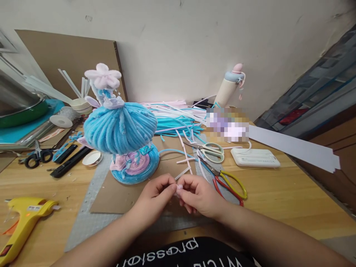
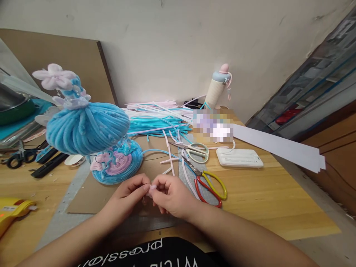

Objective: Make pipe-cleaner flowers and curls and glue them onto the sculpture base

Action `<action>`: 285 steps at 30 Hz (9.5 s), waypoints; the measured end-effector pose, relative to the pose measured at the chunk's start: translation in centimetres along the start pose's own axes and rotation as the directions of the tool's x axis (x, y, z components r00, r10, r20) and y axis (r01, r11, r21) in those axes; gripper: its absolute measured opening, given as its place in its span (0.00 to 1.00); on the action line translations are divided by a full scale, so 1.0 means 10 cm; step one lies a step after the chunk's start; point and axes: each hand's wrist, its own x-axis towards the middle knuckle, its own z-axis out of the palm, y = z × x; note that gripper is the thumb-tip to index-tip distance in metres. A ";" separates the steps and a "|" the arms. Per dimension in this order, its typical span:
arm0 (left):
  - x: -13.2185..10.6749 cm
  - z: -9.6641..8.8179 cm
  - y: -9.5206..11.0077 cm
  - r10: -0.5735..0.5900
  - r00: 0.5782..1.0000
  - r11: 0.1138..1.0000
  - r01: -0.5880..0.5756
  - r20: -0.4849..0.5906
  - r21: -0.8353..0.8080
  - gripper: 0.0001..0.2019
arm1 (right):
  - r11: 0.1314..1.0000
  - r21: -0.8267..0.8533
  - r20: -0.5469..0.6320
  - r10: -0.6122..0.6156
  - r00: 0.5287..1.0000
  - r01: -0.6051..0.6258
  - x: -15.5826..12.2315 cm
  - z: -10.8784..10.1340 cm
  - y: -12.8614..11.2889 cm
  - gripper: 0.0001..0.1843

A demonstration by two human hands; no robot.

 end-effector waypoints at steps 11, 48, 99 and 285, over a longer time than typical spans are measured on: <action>-0.02 0.01 0.08 0.027 1.000 0.985 -0.025 -0.005 0.170 0.14 | 0.996 -0.069 0.046 -0.047 0.998 0.051 0.01 -0.04 -0.01 0.15; -0.03 0.02 0.07 0.005 1.000 0.987 -0.005 -0.002 0.162 0.13 | 1.000 -0.020 0.078 0.010 0.997 -0.009 0.04 -0.11 -0.03 0.15; -0.02 0.05 0.00 -0.059 0.995 0.995 0.052 -0.079 -0.088 0.13 | 0.992 0.114 0.018 -0.062 0.998 0.060 0.02 0.01 0.00 0.15; 0.01 -0.05 0.04 -0.033 0.989 0.952 -0.013 0.146 0.306 0.14 | 0.799 -0.569 0.042 -0.211 0.977 0.197 -0.03 -0.14 -0.13 0.07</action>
